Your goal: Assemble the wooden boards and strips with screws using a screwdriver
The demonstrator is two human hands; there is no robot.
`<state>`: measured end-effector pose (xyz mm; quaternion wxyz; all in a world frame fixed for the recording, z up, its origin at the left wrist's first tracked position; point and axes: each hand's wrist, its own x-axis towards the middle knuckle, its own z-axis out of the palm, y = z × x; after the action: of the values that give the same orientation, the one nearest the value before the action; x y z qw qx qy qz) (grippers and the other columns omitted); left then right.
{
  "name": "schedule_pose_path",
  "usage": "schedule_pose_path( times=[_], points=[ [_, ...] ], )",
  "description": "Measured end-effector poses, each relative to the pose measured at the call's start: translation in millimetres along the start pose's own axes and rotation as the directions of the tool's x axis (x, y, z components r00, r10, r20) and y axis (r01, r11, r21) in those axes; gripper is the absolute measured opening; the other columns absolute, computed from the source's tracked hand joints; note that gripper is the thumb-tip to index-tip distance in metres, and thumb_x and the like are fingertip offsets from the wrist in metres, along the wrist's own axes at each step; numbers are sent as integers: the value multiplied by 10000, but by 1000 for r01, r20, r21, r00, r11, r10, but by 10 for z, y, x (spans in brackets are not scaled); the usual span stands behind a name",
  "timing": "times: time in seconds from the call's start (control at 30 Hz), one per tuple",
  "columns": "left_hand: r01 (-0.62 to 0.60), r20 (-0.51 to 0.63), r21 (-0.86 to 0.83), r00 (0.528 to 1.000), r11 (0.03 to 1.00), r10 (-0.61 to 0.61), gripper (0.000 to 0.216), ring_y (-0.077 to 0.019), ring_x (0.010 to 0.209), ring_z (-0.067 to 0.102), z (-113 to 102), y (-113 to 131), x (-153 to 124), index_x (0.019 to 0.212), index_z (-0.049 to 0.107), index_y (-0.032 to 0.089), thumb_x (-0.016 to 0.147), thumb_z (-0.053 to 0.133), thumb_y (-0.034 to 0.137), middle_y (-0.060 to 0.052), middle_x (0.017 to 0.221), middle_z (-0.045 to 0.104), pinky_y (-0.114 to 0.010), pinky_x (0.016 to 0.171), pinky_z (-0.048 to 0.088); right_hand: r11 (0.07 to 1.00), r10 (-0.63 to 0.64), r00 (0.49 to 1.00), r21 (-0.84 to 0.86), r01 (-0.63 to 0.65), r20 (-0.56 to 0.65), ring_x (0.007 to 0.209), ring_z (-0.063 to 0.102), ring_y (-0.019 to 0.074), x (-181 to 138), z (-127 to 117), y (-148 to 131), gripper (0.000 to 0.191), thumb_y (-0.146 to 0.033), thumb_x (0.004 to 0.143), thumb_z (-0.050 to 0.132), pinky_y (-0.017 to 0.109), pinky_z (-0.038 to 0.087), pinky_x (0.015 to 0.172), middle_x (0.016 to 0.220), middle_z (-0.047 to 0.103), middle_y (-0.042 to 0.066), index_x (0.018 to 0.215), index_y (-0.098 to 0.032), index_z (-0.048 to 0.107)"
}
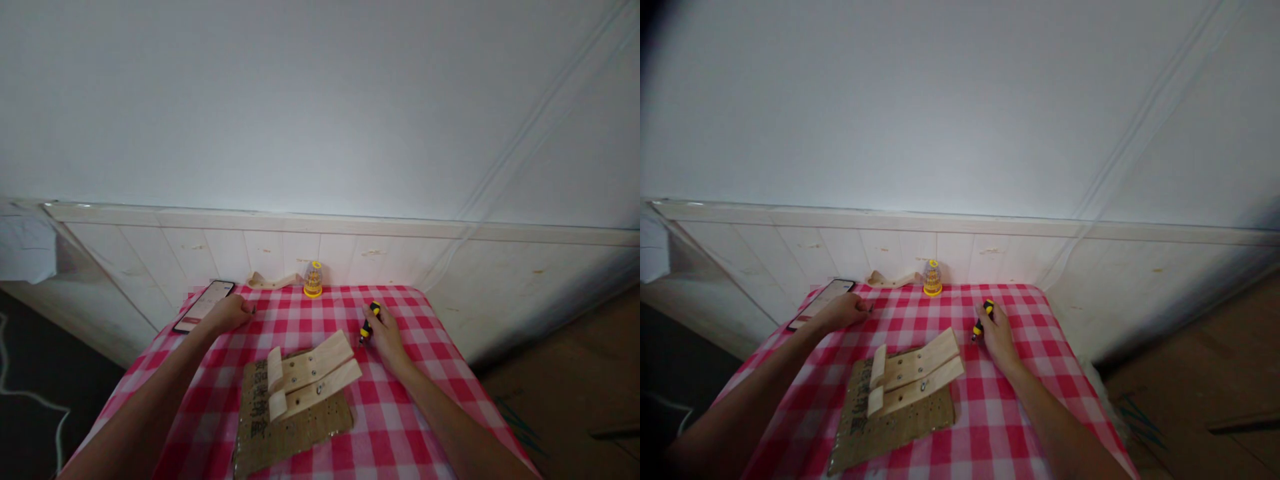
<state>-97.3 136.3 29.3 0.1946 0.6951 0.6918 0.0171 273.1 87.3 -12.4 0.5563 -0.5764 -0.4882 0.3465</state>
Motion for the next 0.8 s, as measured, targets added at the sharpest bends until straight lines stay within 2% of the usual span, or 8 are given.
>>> schedule_pose_path(
  times=[0.3,0.4,0.5,0.6,0.67,0.73,0.8],
  points=[
    [2,-63,52,998,999,2,297,-222,710,644,91,67,-58,576,596,179,841,505,278,-112,716,697,-285,635,391,999,9,999,44,-7,-31,564,476,139,9,-5,-19,409,-568,756,749,254,385,528,589,517,-54,643,-233,543],
    [11,-131,22,991,1000,-8,272,-243,762,661,31,91,-140,659,621,165,863,467,261,-137,776,711,-294,648,400,995,44,998,95,-40,-38,544,469,129,18,-6,-5,415,-565,732,766,242,389,501,583,511,-60,640,-233,534],
    [5,-195,-38,981,999,-13,252,-234,780,667,-83,131,-281,778,641,150,875,443,270,-117,807,712,-284,646,415,982,99,995,165,-92,-34,518,470,122,22,8,-3,412,-544,711,785,233,395,469,571,503,-62,639,-233,525],
    [-46,-235,-206,972,978,-4,321,-192,686,657,-160,194,-518,1000,642,136,892,418,339,-54,764,694,-265,606,440,953,180,984,247,-174,0,475,474,121,58,11,-52,395,-516,722,774,231,410,431,550,499,-63,645,-237,506],
    [-138,-297,-453,955,881,-3,391,-186,620,630,-136,236,-749,1105,617,126,882,432,389,-13,675,644,-271,577,448,923,244,969,294,-247,50,449,484,125,113,-27,-131,363,-485,775,722,241,445,427,536,503,-62,650,-243,483],
    [-193,-312,-578,950,793,3,351,-182,572,591,-28,266,-1031,976,638,154,859,477,443,13,596,579,-275,545,435,889,309,943,315,-333,126,439,514,135,181,-110,-246,312,-429,837,650,256,487,440,528,520,-51,657,-245,475],
    [-192,-285,-679,959,708,-12,307,-167,552,563,152,281,-1340,837,605,186,843,514,479,18,614,568,-279,543,447,857,371,904,296,-422,213,422,533,139,232,-216,-378,294,-369,863,604,250,485,429,504,531,-36,636,-241,467]
  ],
)
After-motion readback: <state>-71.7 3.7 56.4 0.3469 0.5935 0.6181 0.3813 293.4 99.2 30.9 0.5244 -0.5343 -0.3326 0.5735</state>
